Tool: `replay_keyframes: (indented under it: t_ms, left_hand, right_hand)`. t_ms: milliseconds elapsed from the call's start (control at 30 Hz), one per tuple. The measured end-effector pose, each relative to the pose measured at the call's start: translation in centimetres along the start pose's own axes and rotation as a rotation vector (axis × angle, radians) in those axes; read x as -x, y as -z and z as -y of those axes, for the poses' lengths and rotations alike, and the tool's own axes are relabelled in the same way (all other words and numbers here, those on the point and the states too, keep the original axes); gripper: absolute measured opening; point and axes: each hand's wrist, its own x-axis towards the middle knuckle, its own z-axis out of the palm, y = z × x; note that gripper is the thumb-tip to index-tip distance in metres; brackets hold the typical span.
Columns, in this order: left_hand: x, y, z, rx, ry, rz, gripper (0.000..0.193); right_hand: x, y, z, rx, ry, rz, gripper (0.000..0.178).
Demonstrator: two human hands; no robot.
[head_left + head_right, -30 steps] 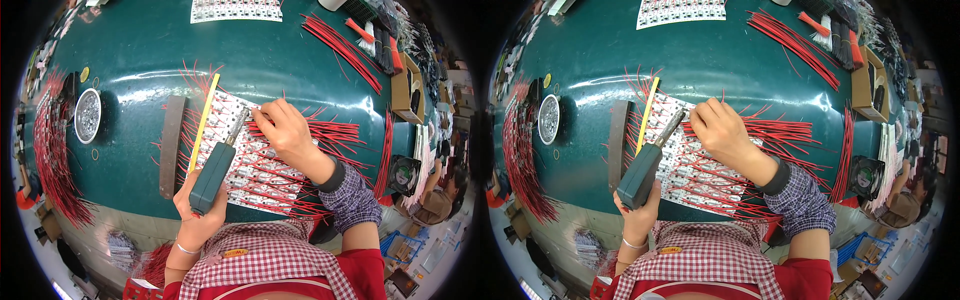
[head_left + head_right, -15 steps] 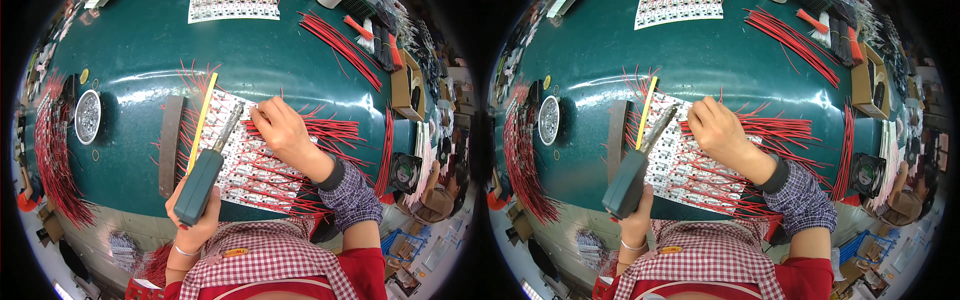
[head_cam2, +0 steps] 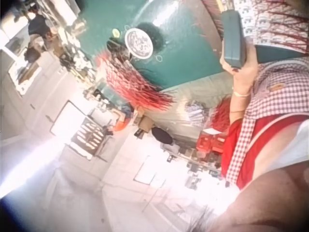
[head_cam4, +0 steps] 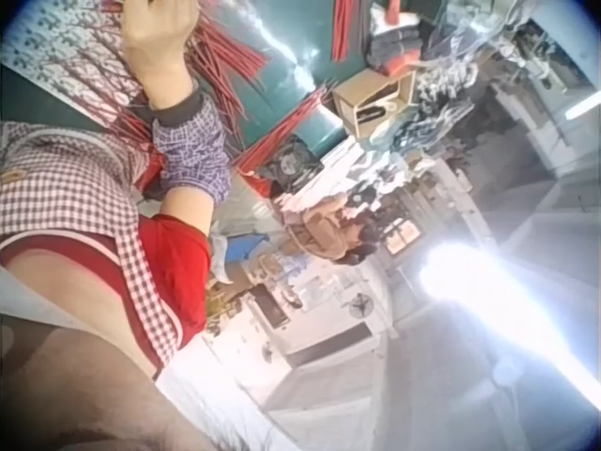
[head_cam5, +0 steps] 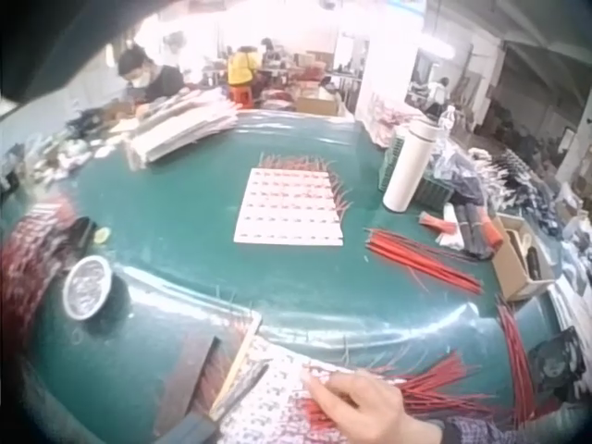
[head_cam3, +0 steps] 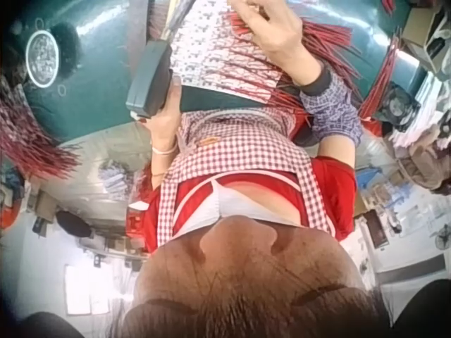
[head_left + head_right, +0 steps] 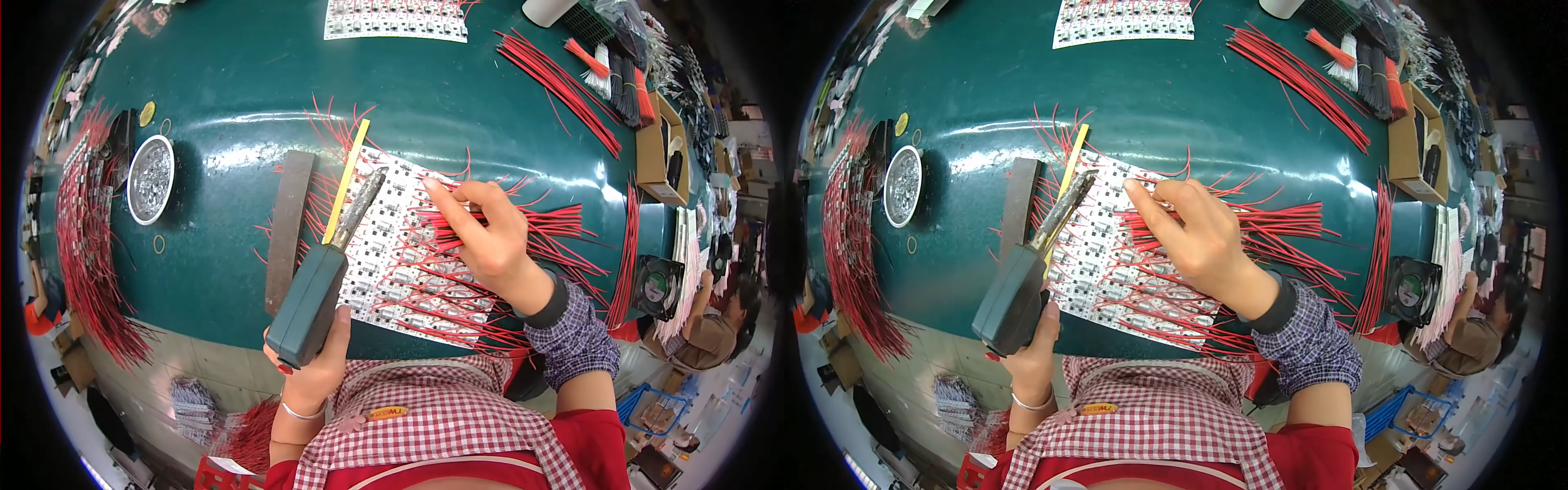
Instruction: The person aligns wires across a circuit board using a guide stick and solders wires onto the board using a soldering tool.
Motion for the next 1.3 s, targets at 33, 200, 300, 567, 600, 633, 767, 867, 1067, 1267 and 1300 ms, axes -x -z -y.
replay_keyframes:
  t_ms: [33,200,300,567,600,633,767,867,1067,1267,1300]
  left_hand:
    - [0.0,-0.1,0.0,0.033,0.05,0.009,0.038]
    - [-0.6,-0.6,-1.2,0.026,0.135,-0.117,0.021]
    - [-0.6,-0.5,-1.2,0.023,0.138,-0.122,0.021]
    - [-1.6,-0.8,-1.5,0.029,-0.003,-0.07,0.02]
    - [-1.7,-0.8,-1.6,0.045,0.013,-0.054,0.02]
    - [-1.8,-0.8,-1.7,0.06,0.029,-0.039,0.021]
    - [-1.9,-0.8,-1.6,0.026,-0.002,-0.02,0.023]
    - [-1.9,-1.0,-1.4,0.0,-0.038,0.009,0.023]
    - [-1.9,-1.0,-1.4,-0.006,0.002,0.069,0.021]
    - [-2.0,-1.1,-1.3,-0.018,-0.011,0.102,0.018]
    - [-2.0,-1.0,-1.2,-0.021,0.005,0.115,0.018]
  right_hand:
    - [-0.1,-0.4,0.0,0.057,-0.012,0.008,0.063]
    - [0.2,-1.6,-0.1,0.11,-0.081,0.052,0.071]
    - [0.8,-1.3,0.3,0.123,-0.147,0.148,0.069]
    - [0.4,-2.1,0.0,0.066,-0.086,0.092,0.036]
    - [0.4,-2.0,0.0,0.067,-0.087,0.094,0.036]
    - [0.4,-2.0,0.0,0.115,-0.058,0.115,0.034]
    - [0.3,-2.0,0.0,0.185,-0.02,0.158,0.031]
    - [0.2,-2.0,0.2,0.152,-0.042,0.145,0.036]
    - [0.3,-2.0,0.4,0.149,-0.054,0.164,0.037]
    - [0.4,-2.1,0.3,0.137,-0.049,0.156,0.036]
    - [0.4,-2.1,0.2,0.137,-0.049,0.156,0.036]
